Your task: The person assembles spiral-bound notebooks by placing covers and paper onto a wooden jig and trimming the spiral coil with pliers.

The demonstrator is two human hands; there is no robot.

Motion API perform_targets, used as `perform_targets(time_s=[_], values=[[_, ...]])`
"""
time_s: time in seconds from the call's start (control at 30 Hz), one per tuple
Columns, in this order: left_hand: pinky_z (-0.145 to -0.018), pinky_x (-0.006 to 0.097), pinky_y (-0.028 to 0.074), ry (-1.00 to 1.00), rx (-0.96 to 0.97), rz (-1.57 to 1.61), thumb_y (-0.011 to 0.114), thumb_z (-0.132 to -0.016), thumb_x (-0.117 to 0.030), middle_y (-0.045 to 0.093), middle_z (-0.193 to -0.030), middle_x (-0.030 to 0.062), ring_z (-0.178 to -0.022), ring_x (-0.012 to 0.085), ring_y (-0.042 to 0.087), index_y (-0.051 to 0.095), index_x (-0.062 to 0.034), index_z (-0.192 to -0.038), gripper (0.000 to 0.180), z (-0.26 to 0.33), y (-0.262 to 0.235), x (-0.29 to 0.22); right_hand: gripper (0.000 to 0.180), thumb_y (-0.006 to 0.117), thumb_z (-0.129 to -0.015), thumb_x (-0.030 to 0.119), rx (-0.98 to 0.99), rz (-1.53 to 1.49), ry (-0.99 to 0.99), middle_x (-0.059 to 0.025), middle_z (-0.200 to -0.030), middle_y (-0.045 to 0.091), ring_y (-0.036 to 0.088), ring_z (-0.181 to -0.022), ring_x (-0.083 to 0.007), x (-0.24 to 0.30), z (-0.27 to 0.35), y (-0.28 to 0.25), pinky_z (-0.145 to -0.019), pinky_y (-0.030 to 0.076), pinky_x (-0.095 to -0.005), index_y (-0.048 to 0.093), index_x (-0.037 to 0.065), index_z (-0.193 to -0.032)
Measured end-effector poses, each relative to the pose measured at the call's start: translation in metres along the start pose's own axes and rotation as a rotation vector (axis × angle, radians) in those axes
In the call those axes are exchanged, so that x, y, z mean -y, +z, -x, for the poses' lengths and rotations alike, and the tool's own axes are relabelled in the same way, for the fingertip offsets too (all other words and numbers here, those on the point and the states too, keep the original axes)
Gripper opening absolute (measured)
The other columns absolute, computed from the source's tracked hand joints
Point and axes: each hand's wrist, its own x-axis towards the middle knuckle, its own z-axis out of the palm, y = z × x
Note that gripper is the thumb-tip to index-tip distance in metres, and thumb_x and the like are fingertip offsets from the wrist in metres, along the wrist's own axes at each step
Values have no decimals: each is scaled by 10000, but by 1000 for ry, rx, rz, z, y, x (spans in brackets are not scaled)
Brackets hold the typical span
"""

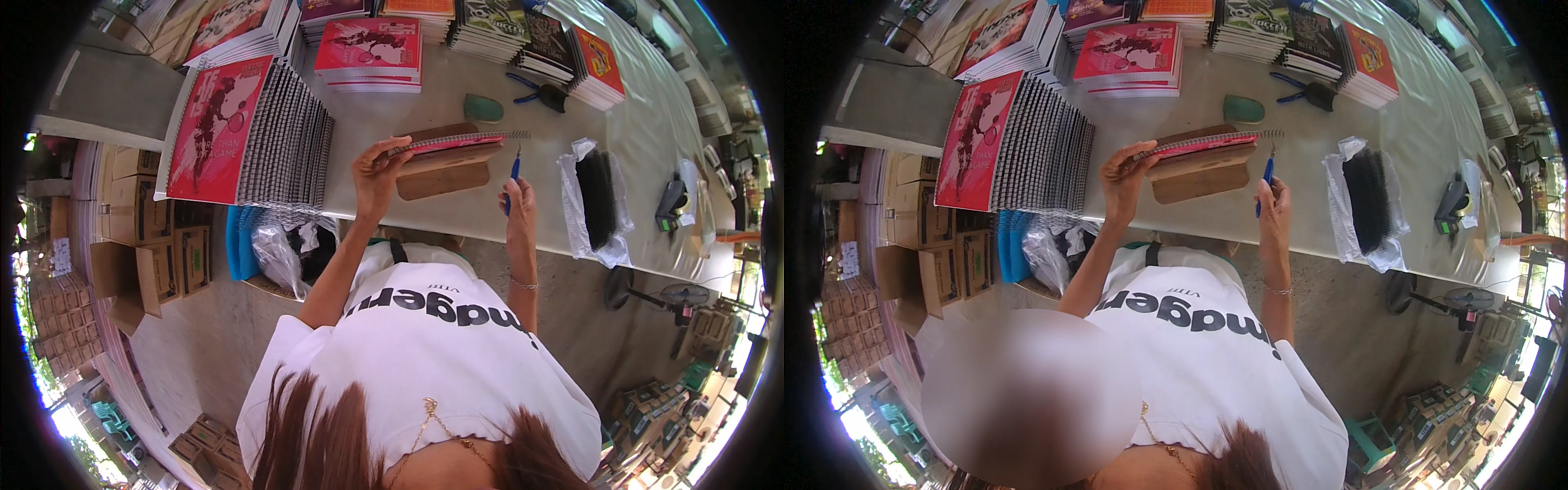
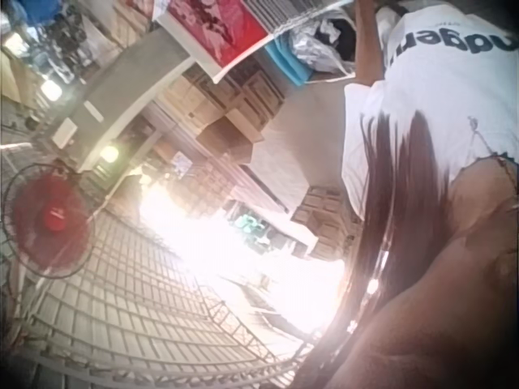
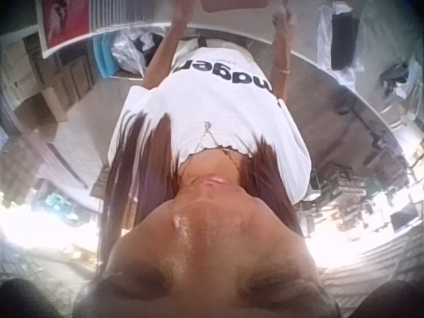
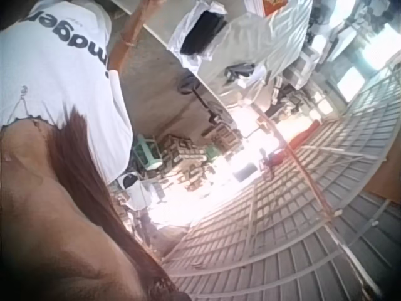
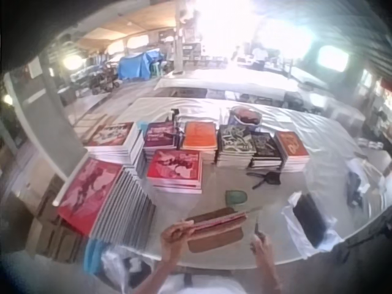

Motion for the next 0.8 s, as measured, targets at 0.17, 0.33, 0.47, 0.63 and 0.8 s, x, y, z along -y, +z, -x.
perform_targets(time_s=[0.17,0.33,0.47,0.63,0.8], values=[[-960,266,454,76,44,-79,665,-829,84,702,-1026,79,-984,118,618,704,-4,-1023,217,1,-6,3,528,619,-935,341,161,95,-145,-9,-1045,535,495,-896,-65,39,32,31,-737,409,-202,441,2,-1298],[-974,300,456,-65,1,-33,654,-830,92,697,-1020,80,-1049,146,616,702,9,-1001,196,4,0,-7,510,636,-928,295,183,67,-251,-19,-1070,522,494,-935,-77,51,43,48,-816,414,-214,434,4,-1294],[-979,304,480,73,57,-45,666,-828,90,687,-1036,67,-1086,194,623,701,-2,-992,191,1,-2,-1,503,655,-917,265,199,83,-263,-35,-1097,523,499,-967,-91,55,44,50,-871,417,-227,438,1,-1287],[-978,313,486,115,48,-87,674,-810,102,678,-994,57,-1080,201,627,722,-22,-933,181,1,1,-6,496,664,-911,248,181,111,-290,-47,-1108,525,500,-990,-101,49,40,45,-899,414,-236,444,-6,-1276],[-964,320,501,119,62,-50,676,-796,117,665,-993,56,-1073,207,632,722,-20,-911,185,1,-4,-2,505,669,-907,250,180,113,-311,-58,-1121,528,507,-1019,-112,52,40,47,-926,410,-242,445,-12,-1276]])
